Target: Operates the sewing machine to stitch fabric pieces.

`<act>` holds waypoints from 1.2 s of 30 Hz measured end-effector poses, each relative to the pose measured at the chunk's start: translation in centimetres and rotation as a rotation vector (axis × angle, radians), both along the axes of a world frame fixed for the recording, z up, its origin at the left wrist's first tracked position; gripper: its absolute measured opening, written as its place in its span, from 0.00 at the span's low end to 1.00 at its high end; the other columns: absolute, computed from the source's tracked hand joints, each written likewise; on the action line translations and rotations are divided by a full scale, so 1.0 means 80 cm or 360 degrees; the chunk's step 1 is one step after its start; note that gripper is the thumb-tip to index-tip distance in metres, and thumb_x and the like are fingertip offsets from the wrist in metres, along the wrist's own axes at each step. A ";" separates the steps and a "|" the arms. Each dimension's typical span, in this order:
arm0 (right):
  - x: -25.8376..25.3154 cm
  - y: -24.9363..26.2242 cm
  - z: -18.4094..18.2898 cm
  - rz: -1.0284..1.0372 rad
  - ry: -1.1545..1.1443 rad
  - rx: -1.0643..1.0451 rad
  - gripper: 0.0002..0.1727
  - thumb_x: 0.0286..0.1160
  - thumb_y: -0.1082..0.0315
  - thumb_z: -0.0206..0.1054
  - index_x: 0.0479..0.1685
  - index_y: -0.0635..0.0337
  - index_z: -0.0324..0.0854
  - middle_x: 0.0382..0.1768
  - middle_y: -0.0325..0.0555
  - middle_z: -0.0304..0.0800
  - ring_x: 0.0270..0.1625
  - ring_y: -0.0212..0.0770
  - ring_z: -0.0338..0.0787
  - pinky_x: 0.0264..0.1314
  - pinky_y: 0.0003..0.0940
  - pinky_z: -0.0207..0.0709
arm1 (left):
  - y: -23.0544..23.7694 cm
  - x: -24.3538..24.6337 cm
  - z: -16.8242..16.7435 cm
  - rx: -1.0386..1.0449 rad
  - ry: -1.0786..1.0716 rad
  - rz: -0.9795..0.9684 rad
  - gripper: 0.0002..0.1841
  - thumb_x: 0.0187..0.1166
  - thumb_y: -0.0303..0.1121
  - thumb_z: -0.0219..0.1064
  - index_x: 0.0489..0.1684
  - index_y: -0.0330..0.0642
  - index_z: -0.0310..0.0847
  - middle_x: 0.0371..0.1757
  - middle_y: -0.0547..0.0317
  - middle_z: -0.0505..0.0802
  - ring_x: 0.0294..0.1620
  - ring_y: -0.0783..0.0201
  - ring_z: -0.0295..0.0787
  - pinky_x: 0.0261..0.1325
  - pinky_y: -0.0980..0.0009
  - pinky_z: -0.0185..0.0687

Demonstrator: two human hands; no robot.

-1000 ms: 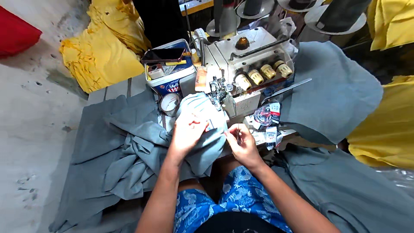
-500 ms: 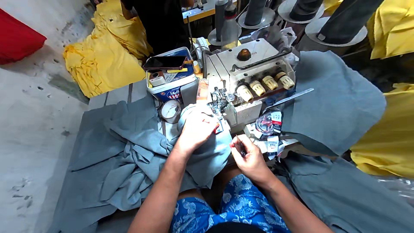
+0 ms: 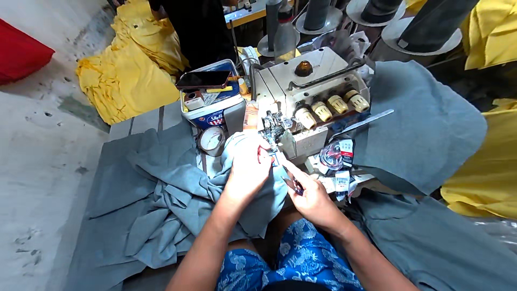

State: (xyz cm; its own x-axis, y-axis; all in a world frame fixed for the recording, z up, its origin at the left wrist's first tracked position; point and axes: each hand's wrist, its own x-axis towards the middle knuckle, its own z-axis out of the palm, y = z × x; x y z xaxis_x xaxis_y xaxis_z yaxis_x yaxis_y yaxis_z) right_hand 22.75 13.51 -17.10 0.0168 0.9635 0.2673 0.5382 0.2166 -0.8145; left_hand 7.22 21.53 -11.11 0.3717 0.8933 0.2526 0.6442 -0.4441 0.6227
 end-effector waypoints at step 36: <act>-0.015 -0.004 -0.020 -0.0127 0.0461 0.0259 0.24 0.74 0.74 0.62 0.69 0.76 0.73 0.28 0.34 0.77 0.29 0.17 0.72 0.35 0.10 0.68 | -0.025 -0.007 -0.042 0.0899 0.0487 -0.0249 0.17 0.83 0.37 0.58 0.51 0.40 0.93 0.60 0.49 0.94 0.66 0.50 0.89 0.64 0.52 0.83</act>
State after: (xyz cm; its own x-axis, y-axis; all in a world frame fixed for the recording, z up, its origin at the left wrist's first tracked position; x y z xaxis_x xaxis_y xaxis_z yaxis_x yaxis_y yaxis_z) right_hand 21.58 13.20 -18.69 0.1880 0.9012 0.3906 0.3098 0.3230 -0.8943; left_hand 6.69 19.55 -14.51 0.6158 0.5838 0.5291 0.6563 -0.7517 0.0656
